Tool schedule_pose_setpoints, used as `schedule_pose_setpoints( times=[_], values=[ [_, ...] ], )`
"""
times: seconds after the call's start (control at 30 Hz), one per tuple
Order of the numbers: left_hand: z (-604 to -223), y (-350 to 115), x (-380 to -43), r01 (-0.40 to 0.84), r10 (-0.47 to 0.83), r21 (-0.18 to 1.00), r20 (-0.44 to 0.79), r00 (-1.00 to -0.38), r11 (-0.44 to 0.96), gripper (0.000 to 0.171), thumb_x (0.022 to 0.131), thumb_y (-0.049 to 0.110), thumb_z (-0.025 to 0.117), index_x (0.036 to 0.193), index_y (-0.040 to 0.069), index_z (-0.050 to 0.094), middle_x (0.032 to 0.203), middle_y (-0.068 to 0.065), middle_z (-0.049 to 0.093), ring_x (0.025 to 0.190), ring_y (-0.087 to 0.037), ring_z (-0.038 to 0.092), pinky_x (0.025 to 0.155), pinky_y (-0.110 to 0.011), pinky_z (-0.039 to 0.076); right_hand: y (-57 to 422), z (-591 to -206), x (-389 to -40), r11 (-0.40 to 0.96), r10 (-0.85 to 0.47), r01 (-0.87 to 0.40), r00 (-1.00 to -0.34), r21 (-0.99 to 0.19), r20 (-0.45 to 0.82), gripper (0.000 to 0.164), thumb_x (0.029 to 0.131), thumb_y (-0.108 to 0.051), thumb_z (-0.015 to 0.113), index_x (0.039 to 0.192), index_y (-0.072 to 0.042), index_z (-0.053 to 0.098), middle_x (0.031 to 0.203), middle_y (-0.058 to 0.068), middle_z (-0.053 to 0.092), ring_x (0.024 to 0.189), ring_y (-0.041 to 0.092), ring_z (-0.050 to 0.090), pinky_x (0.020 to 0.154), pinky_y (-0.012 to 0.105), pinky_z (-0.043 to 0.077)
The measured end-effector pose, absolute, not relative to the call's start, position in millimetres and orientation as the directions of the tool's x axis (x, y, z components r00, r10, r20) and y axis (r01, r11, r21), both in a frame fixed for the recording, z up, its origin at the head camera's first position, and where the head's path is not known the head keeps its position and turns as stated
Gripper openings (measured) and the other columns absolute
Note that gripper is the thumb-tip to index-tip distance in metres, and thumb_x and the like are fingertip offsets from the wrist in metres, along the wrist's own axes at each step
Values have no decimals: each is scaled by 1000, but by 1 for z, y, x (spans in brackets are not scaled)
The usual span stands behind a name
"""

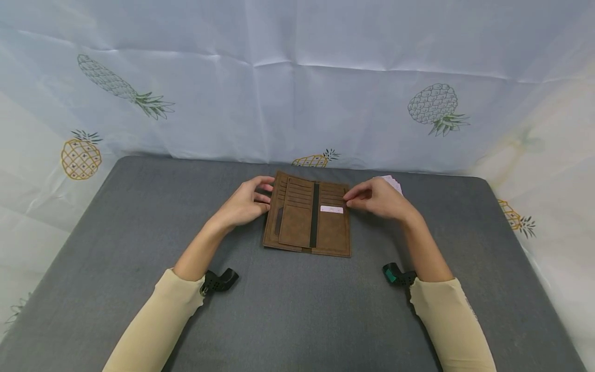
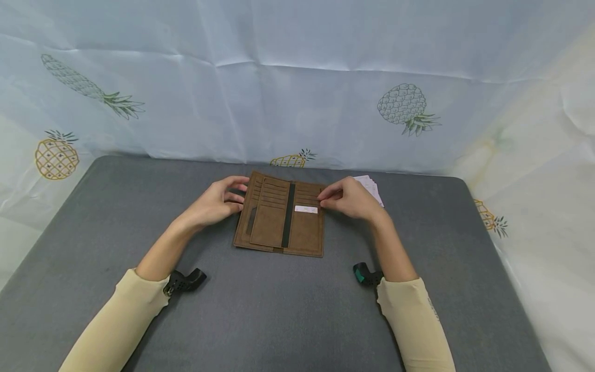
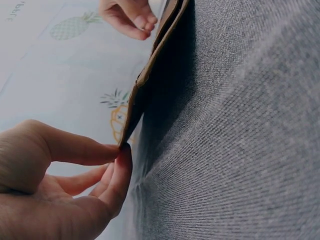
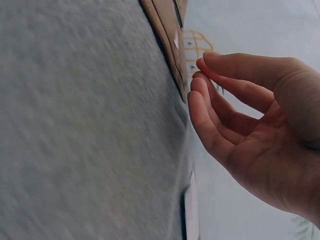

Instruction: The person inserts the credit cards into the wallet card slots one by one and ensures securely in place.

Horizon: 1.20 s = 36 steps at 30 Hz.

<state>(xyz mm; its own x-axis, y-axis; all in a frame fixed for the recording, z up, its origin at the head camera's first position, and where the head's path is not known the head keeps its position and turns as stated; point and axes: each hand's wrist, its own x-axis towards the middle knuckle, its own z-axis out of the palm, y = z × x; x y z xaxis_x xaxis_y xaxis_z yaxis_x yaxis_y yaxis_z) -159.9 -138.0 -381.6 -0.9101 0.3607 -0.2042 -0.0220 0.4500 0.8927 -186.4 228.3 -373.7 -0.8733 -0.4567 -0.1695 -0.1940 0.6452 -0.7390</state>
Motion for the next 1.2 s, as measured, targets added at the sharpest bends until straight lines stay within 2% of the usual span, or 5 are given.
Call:
schedule_pose_setpoints(
  times=[0.27,0.5,0.73,1.0,1.2],
  values=[
    [-382,-139,-159,-22,362,894,-204,-909,448,69,102,-7,56,167,6,37,157,-23,49,130,-39,64,100,-43,57,252,-361,-186,658,-380,-133,-909,-741,-174,29,106,-16,71,131,-2,77,126,20,79,108,22,78,83,27,58],
    [-382,-139,-159,-18,363,895,-200,-910,446,69,102,-7,55,167,6,37,156,-23,49,129,-39,64,99,-41,57,270,-354,-184,681,-291,-80,-942,-728,-169,34,107,-22,70,136,-5,74,129,22,78,102,17,76,71,31,48],
    [-381,-139,-158,-19,362,892,-203,-910,451,69,102,-8,56,167,6,37,155,-23,49,130,-39,64,99,-41,58,288,-356,-186,689,-229,-53,-962,-723,-147,39,106,-24,72,140,-5,72,138,24,74,96,-8,69,77,27,55],
    [-380,-138,-158,-19,365,889,-207,-908,457,69,102,-6,56,167,6,37,155,-23,49,129,-39,63,97,-40,57,304,-364,-189,734,-167,-14,-973,-679,-160,53,105,-24,73,148,5,61,145,31,66,130,42,66,78,9,49],
    [-381,-139,-159,-22,368,890,-210,-906,456,69,102,-6,56,167,6,36,156,-23,48,131,-39,63,99,-43,57,309,-367,-194,772,-137,17,-972,-636,-192,57,101,-21,77,147,9,59,146,33,62,130,44,63,75,6,42]
  ],
)
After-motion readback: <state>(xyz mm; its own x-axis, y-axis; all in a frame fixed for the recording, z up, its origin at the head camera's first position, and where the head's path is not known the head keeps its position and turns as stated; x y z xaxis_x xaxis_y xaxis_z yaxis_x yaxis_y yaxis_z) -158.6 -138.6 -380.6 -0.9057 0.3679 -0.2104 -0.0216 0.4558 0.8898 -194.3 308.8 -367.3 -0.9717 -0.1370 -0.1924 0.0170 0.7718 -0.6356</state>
